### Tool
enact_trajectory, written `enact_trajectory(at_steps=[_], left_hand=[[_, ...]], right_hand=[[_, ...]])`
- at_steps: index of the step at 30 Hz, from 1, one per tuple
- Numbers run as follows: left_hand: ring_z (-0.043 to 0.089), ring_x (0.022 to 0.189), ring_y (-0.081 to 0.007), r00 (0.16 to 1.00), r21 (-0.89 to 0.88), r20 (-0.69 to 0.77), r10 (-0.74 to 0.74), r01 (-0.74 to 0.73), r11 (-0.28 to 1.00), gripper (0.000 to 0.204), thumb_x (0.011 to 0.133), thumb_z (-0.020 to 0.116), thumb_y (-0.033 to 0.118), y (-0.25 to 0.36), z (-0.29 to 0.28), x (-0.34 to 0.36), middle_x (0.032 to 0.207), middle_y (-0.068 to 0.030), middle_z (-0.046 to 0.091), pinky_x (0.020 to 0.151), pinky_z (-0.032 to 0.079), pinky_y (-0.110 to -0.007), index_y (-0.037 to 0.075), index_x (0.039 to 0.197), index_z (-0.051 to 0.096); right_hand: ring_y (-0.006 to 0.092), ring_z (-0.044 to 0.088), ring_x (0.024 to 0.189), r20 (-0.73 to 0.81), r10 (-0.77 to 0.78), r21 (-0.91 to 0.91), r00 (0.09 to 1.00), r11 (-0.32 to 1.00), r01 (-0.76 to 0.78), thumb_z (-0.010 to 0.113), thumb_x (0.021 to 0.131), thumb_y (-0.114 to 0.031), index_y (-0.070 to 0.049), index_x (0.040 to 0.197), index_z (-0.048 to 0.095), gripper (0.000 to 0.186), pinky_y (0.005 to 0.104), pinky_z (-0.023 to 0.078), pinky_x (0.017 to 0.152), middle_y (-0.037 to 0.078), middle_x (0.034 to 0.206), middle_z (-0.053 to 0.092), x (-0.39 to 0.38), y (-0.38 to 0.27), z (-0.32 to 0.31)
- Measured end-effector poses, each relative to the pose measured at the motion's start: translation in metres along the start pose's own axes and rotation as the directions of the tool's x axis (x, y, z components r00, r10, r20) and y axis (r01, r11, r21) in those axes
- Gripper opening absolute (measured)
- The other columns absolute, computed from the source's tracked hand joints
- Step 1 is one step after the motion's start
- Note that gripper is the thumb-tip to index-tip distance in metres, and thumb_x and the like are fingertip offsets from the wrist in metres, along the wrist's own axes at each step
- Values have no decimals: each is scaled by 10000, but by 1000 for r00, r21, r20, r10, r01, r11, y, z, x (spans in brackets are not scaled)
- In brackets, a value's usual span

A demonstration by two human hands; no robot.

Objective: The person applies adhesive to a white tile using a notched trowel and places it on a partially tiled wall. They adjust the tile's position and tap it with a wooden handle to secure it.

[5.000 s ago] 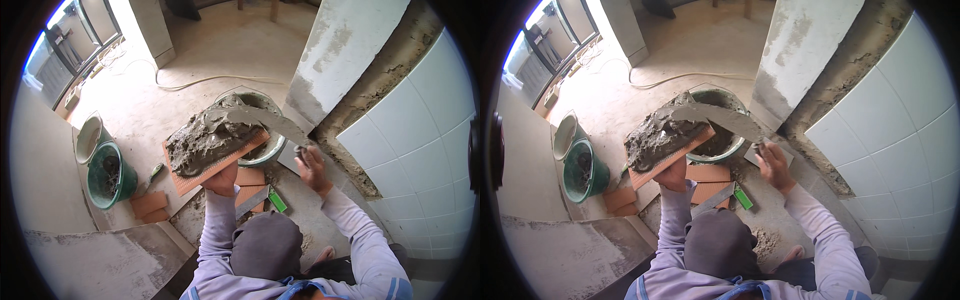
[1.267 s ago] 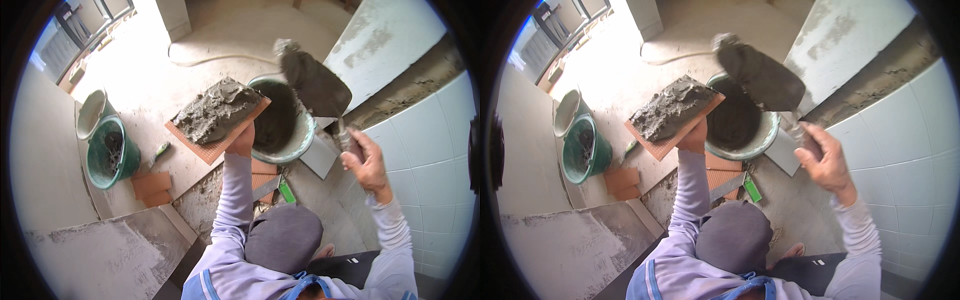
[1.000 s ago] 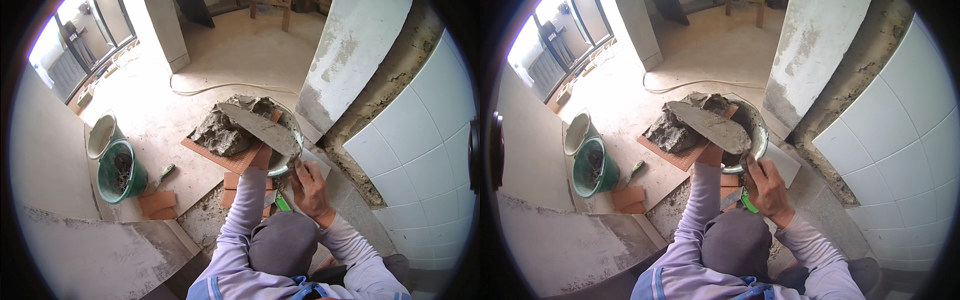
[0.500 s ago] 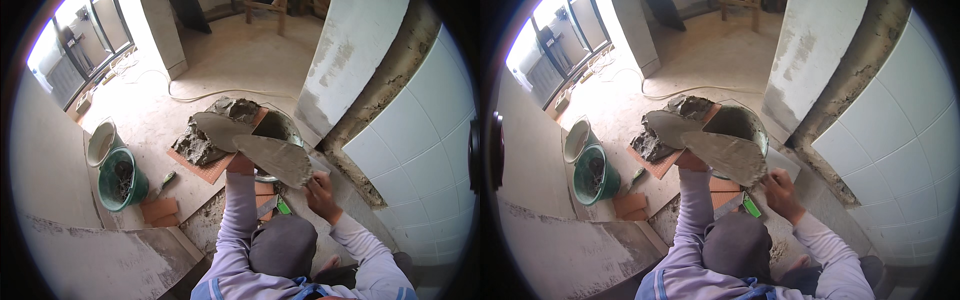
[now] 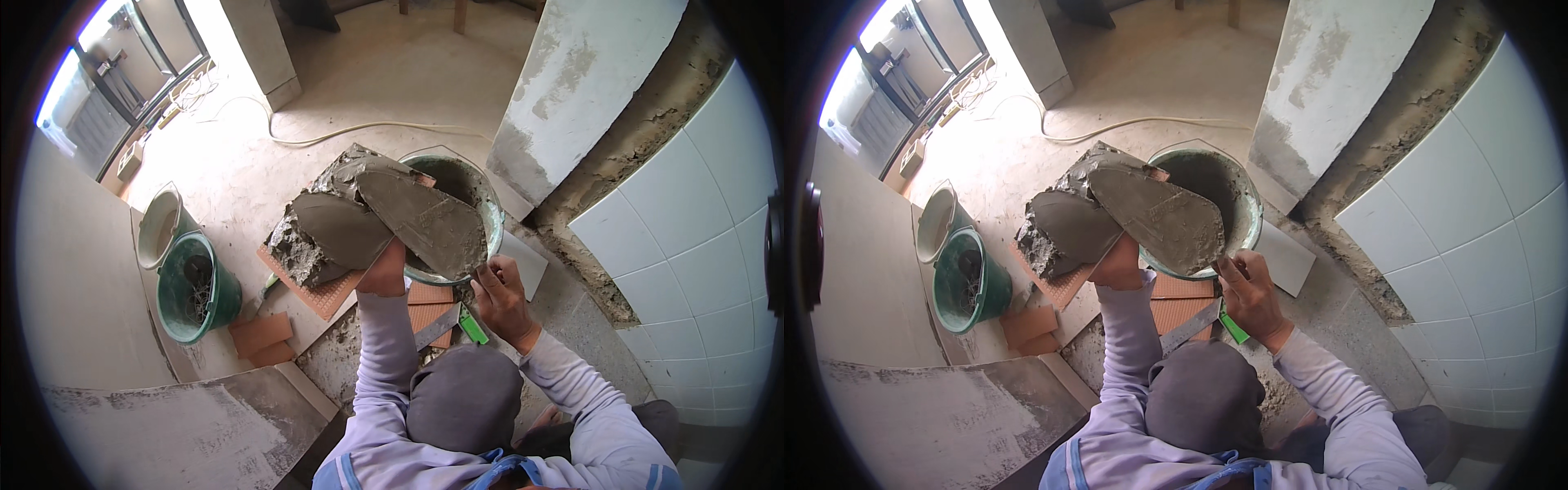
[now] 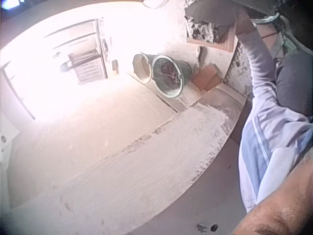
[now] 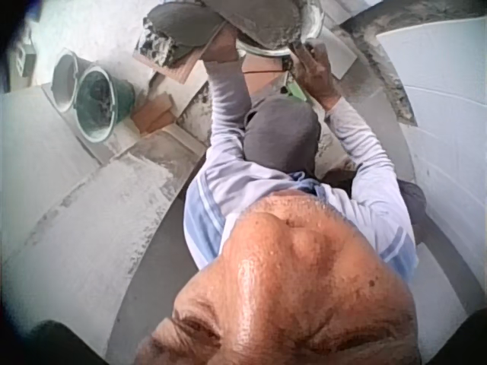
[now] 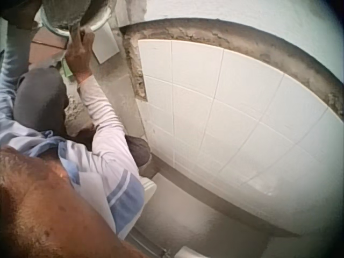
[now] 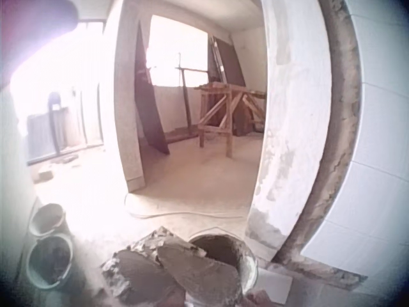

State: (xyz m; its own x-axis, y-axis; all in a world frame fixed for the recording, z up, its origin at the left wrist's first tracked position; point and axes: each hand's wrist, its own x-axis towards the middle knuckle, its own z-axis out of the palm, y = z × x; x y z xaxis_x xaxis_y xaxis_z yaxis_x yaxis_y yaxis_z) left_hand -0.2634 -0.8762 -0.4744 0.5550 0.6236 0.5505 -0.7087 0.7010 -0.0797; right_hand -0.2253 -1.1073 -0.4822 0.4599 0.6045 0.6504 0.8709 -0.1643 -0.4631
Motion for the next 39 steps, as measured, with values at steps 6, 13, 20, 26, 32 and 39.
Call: enact_trajectory(at_steps=[6, 13, 20, 26, 32, 39], left_hand=[[418, 1367, -300, 1000, -224, -10, -15, 12, 975, 570, 976, 523, 438, 24, -1, -2, 1487, -111, 453, 1185, 256, -512, 94, 1426, 459], [350, 1417, -315, 991, 205, -134, -20, 47, 978, 730, 988, 451, 529, 39, 12, -14, 1558, -103, 343, 1191, 231, -525, 148, 1560, 206], [327, 1426, -336, 942, 55, -226, -248, 267, 962, 758, 999, 414, 543, 29, 26, -35, 1568, -117, 315, 1187, 234, -538, 122, 1570, 146], [305, 1435, -347, 929, 135, -289, -230, 278, 951, 753, 1005, 386, 553, 37, 26, -34, 1571, -128, 307, 1185, 234, -544, 111, 1567, 151], [317, 1427, -294, 967, 232, -14, -253, 249, 940, 686, 1004, 440, 463, 65, 30, -19, 1545, -128, 350, 1200, 202, -500, 86, 1541, 240], [360, 1400, -257, 872, 256, 159, -464, 417, 872, 606, 1001, 495, 372, 61, 25, 40, 1502, -121, 412, 1210, 175, -466, 63, 1498, 340]], right_hand=[[234, 563, 838, 89, 13, -105, 996, 994, -4, 668, 801, 8, -148, 1371, 557, 601, 334, 500, 685, 105, 995, 529, -19, 29, -54], [76, 495, 476, 623, 376, 369, 686, 632, -682, 612, 887, -314, 59, 1049, 633, 407, 247, 404, 448, -4, 630, 517, 78, 27, -121], [76, 505, 439, 920, -28, 377, 391, 338, -862, 594, 970, -390, 56, 1195, 601, 500, 205, 422, 399, 41, 666, 550, 140, 53, -69], [73, 518, 453, 953, 89, 220, 289, 452, -864, 568, 990, -350, -6, 1000, 605, 346, 213, 428, 400, 18, 658, 550, 109, 90, -88], [122, 568, 550, 884, 331, -139, 329, 860, -491, 498, 994, -311, -48, 851, 547, 303, 316, 483, 476, 18, 650, 549, 117, 99, -83], [212, 606, 577, 959, 269, -206, 84, 873, -441, 522, 919, -295, -1, 767, 554, 333, 408, 520, 529, 93, 661, 559, 131, 109, -20]])
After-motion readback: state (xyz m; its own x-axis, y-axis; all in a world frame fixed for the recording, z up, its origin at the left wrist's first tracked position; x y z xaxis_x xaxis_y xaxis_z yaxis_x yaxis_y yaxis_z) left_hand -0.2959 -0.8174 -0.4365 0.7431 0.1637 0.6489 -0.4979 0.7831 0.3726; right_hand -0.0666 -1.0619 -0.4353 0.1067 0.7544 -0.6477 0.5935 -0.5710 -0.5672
